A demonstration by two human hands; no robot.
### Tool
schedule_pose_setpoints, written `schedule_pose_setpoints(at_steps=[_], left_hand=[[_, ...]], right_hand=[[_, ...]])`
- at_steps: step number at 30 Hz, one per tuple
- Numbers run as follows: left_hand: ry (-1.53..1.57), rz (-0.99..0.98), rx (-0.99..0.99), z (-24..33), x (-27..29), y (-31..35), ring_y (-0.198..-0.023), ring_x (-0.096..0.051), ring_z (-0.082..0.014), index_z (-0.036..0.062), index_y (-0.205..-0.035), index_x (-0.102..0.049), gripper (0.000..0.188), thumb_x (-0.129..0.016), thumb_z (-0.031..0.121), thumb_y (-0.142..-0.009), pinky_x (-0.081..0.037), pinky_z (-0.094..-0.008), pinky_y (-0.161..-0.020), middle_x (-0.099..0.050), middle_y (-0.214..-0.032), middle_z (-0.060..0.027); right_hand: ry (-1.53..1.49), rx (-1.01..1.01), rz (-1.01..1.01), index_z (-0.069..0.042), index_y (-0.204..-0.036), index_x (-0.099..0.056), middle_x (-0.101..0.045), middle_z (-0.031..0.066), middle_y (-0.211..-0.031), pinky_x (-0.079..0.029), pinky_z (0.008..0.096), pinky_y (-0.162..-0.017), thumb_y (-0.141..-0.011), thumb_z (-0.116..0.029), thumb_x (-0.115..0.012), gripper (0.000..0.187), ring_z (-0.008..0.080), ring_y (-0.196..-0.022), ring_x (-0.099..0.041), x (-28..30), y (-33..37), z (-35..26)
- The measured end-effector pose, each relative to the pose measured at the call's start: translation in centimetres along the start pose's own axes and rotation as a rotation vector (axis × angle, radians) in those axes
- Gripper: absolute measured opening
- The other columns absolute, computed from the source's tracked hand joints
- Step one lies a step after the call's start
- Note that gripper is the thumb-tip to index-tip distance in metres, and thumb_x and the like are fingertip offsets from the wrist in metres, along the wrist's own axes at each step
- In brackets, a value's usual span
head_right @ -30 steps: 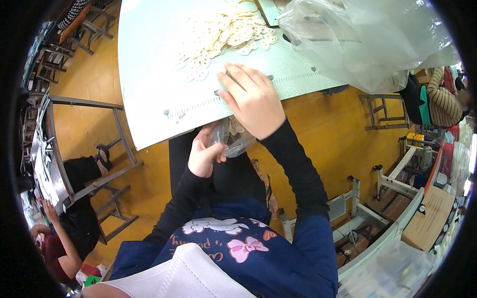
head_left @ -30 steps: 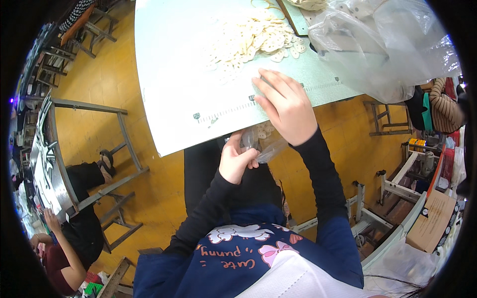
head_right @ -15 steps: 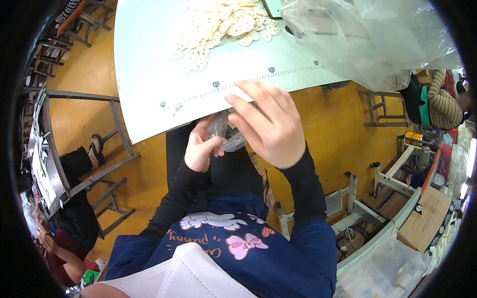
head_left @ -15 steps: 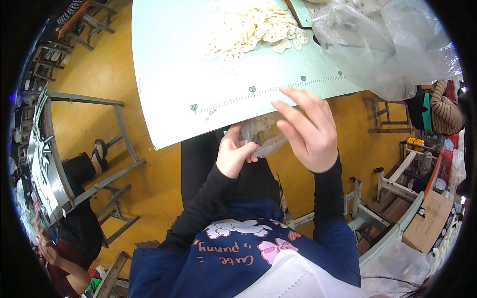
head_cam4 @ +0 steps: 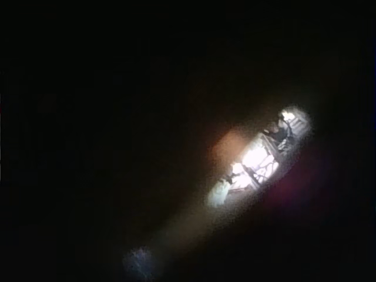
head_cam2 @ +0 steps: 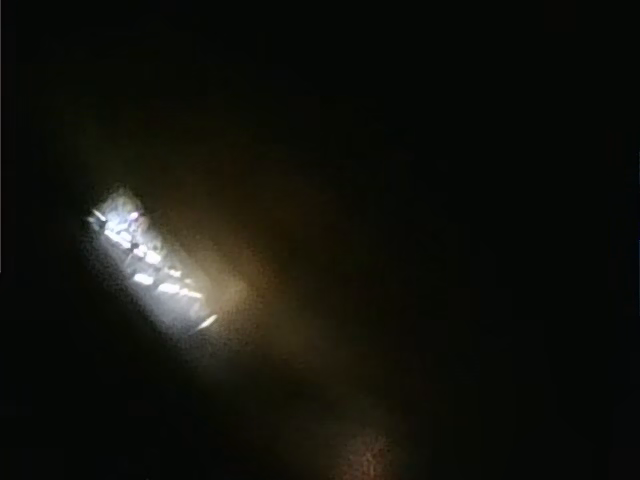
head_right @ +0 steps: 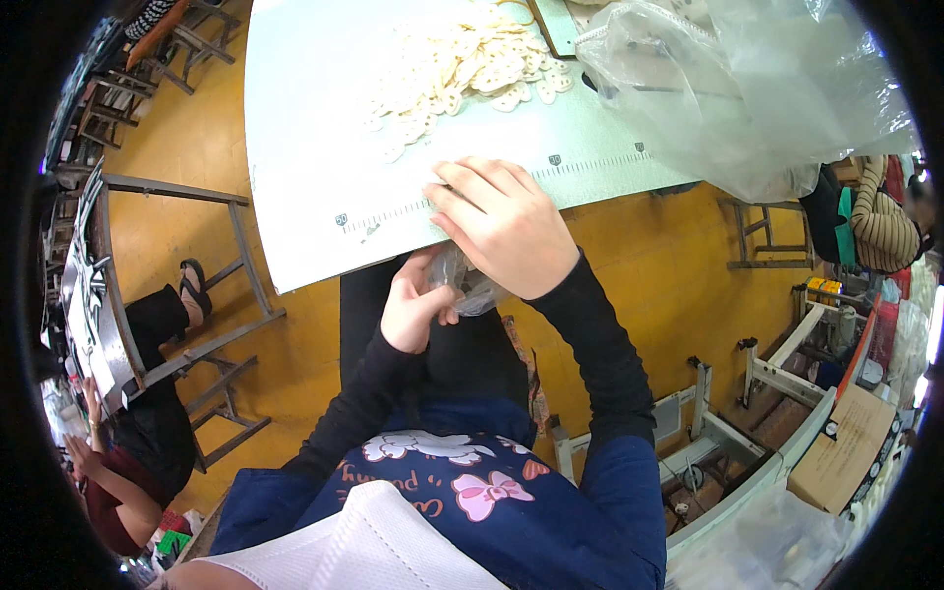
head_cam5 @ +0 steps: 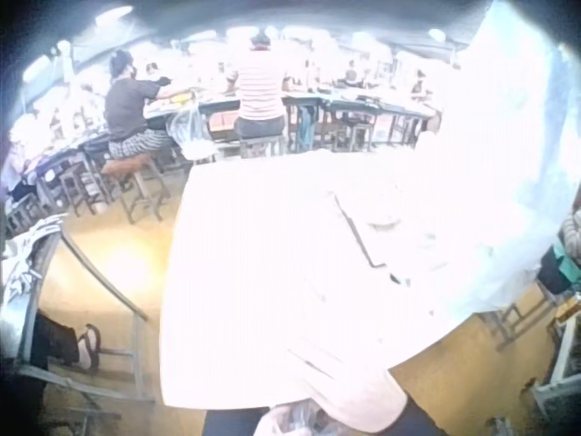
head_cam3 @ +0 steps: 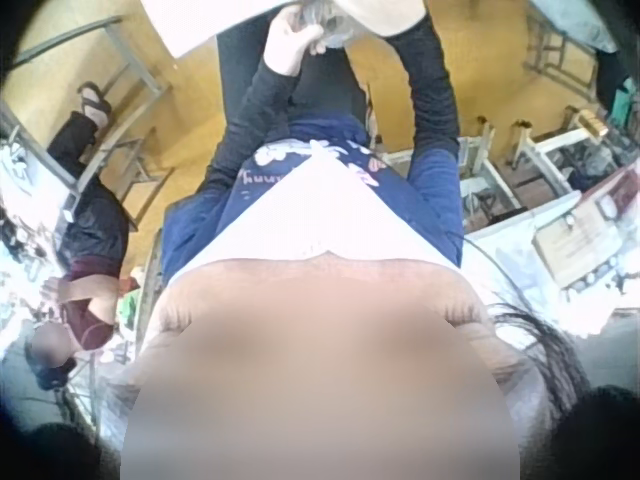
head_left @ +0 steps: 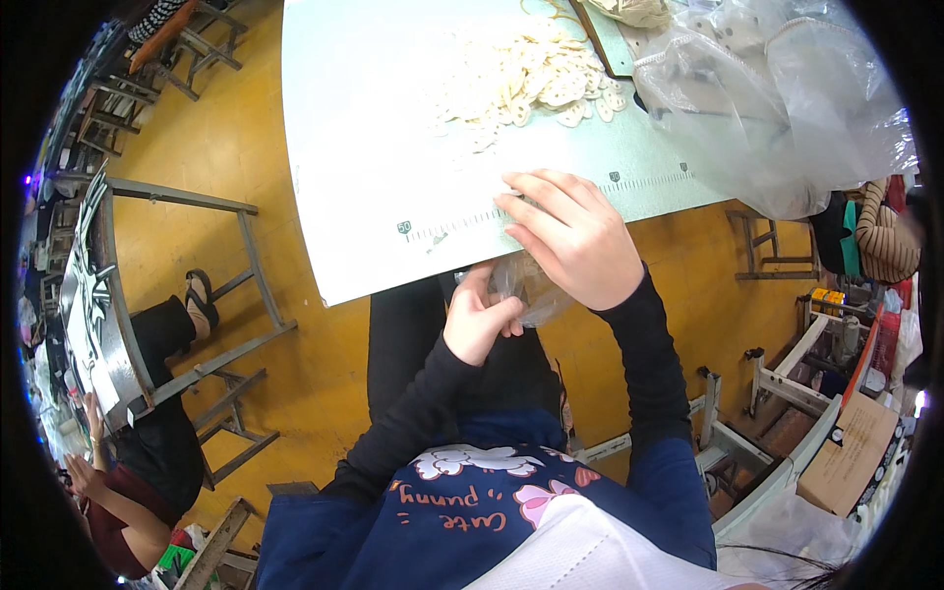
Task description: The person picks up small white lace-like craft pieces from a table and places them into a clear plastic bag. They handle the items one at a time, occasionally adjusting the bag and the pile of pieces on the table.
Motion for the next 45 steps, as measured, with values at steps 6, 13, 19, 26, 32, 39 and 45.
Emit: schedule_pose_setpoints(at_steps=[6,13,19,26,32,39,45], left_hand=[[-0.002,-0.006,0.003,0.0,0.0,0.0,-0.054,-0.058,-0.0115,-0.0067,-0.144,-0.033,0.070,-0.058,0.001,-0.079,-0.044,-0.0218,-0.050,-0.063,-0.081,-0.0093],[-0.022,0.009,0.017,0.1,0.0,0.1,-0.054,-0.057,-0.0116,-0.0102,-0.141,-0.036,0.069,-0.055,-0.004,-0.075,-0.045,-0.0209,-0.049,-0.062,-0.102,-0.0156],[-0.010,0.010,-0.009,0.3,-0.2,0.1,-0.055,-0.057,-0.0113,-0.0104,-0.141,-0.035,0.069,-0.055,-0.005,-0.076,-0.045,-0.0210,-0.049,-0.057,-0.122,-0.0200],[-0.009,0.018,0.002,0.3,-0.2,0.2,-0.056,-0.057,-0.0109,-0.0100,-0.141,-0.035,0.069,-0.056,-0.005,-0.076,-0.045,-0.0205,-0.049,-0.057,-0.123,-0.0197],[-0.018,0.005,-0.002,0.5,-0.3,0.2,-0.054,-0.057,-0.0103,-0.0095,-0.142,-0.034,0.069,-0.056,-0.005,-0.076,-0.044,-0.0198,-0.048,-0.062,-0.108,-0.0168],[0.007,0.015,-0.021,0.4,-0.4,0.1,-0.054,-0.057,-0.0109,-0.0094,-0.143,-0.032,0.071,-0.057,-0.004,-0.077,-0.044,-0.0200,-0.048,-0.063,-0.093,-0.0142],[-0.032,0.008,-0.002,0.6,-0.3,0.3,-0.054,-0.057,-0.0113,-0.0114,-0.143,-0.031,0.071,-0.056,-0.002,-0.078,-0.044,-0.0200,-0.048,-0.063,-0.086,-0.0137]], right_hand=[[-0.018,-0.016,0.001,-0.006,-0.120,-0.064,-0.059,0.0094,-0.129,-0.048,0.0373,-0.094,-0.082,-0.005,-0.065,0.037,0.0272,-0.111,-0.057,-0.3,-0.3,0.4],[0.033,0.120,-0.007,-0.004,-0.122,-0.061,-0.057,0.0084,-0.130,-0.049,0.0350,-0.091,-0.079,-0.004,-0.060,0.043,0.0268,-0.100,-0.058,-1.5,-2.1,1.5],[-0.162,0.028,0.010,-0.001,-0.116,-0.065,-0.063,0.0117,-0.119,-0.050,0.0359,-0.089,-0.081,0.002,-0.066,0.036,0.0288,-0.104,-0.060,0.2,-0.1,1.6],[-0.211,-0.082,0.002,0.001,-0.113,-0.066,-0.063,0.0122,-0.121,-0.049,0.0377,-0.091,-0.080,0.000,-0.068,0.032,0.0298,-0.107,-0.060,1.2,0.9,2.2],[-0.229,-0.025,-0.076,0.000,-0.112,-0.067,-0.063,0.0125,-0.120,-0.049,0.0375,-0.092,-0.079,0.000,-0.069,0.033,0.0307,-0.108,-0.060,1.6,2.3,1.1],[-0.275,-0.127,-0.060,-0.001,-0.108,-0.069,-0.065,0.0120,-0.118,-0.050,0.0355,-0.089,-0.075,0.000,-0.074,0.034,0.0278,-0.105,-0.061,3.7,4.4,-0.3],[-0.218,-0.123,0.113,-0.002,-0.110,-0.068,-0.065,0.0124,-0.120,-0.050,0.0364,-0.091,-0.080,-0.002,-0.070,0.030,0.0290,-0.108,-0.061,3.1,0.8,2.7]])
Point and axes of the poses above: each hand's wrist, its own y-axis away from the middle knuckle, its own x-axis out of the back of the hand, z = x × y, the point moved 4 cm from there along -y, towards the middle knuckle
